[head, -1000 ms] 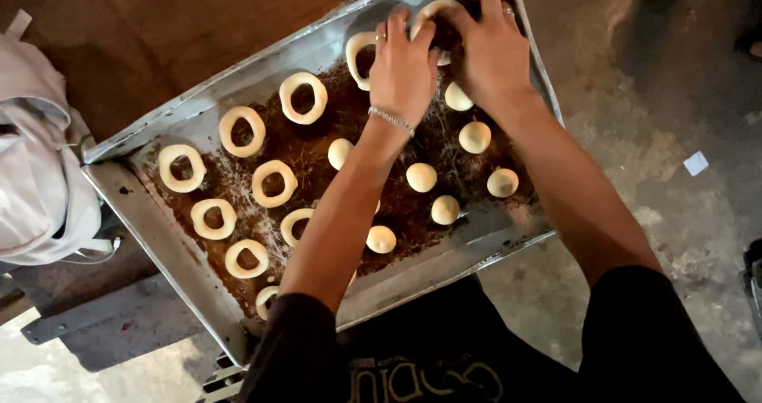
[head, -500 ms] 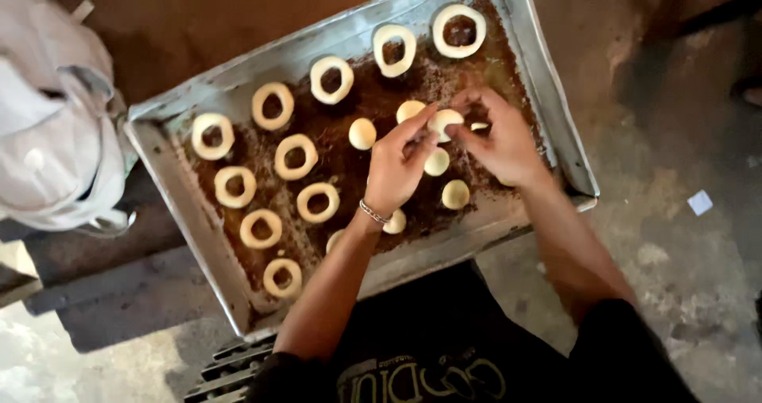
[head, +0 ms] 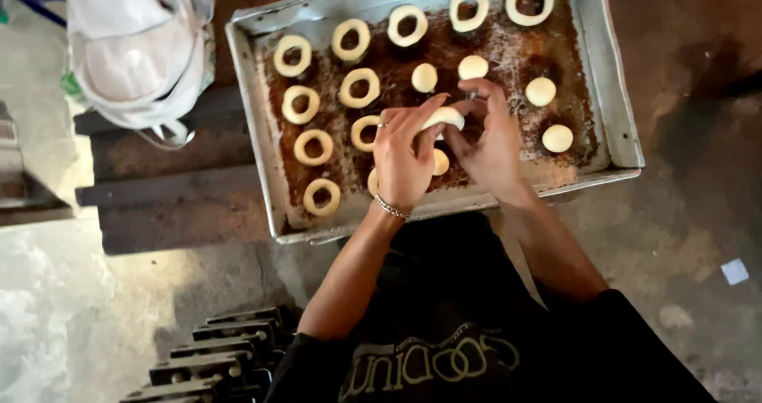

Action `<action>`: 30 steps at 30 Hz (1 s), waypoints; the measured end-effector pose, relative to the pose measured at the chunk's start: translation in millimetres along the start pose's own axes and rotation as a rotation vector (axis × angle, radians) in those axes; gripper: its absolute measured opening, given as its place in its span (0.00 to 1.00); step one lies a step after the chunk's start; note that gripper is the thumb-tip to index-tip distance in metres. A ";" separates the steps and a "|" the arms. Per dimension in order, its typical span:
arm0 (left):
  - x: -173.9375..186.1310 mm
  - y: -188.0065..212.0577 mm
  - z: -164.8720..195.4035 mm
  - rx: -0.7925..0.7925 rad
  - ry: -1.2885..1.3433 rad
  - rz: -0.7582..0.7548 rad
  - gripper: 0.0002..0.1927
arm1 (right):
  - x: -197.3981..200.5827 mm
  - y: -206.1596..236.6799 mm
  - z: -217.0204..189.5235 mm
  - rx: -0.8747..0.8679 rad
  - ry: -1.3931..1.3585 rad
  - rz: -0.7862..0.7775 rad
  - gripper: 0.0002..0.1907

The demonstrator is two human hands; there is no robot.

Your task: The person takes round dough balls from a baking tray, rolls each one by hand into a rope, and joins the ends to form a ring, placing the shaped rings back onto the tray. They repeat this shaping cycle for dough balls across the tray.

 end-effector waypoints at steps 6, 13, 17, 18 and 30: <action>23.2 11.0 -20.6 -0.018 0.692 -0.252 0.27 | -18.2 -7.1 -15.2 0.037 -0.333 -0.144 0.33; 38.9 3.8 -65.9 0.082 0.650 0.268 0.22 | -28.4 4.9 -44.2 0.055 -0.602 -0.438 0.37; 18.4 11.2 -71.9 -0.052 0.191 0.098 0.29 | -6.5 -3.0 -34.2 -0.108 -1.087 -0.201 0.45; 20.9 0.9 -81.9 -0.008 0.228 0.140 0.25 | -7.3 -4.4 -26.1 -0.151 -1.023 -0.229 0.44; -17.0 -49.4 -91.1 0.013 0.375 -0.040 0.28 | 17.6 6.4 46.3 -0.279 -1.039 -0.137 0.37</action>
Point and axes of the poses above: each hand's wrist, its own y-axis away from the middle knuckle, its own x-axis out of the back of the hand, z = x × y, the point moved 6 cm from there along -y, towards the middle knuckle, and after that the axes turned 13 degrees about x, right-handed, at the moved point
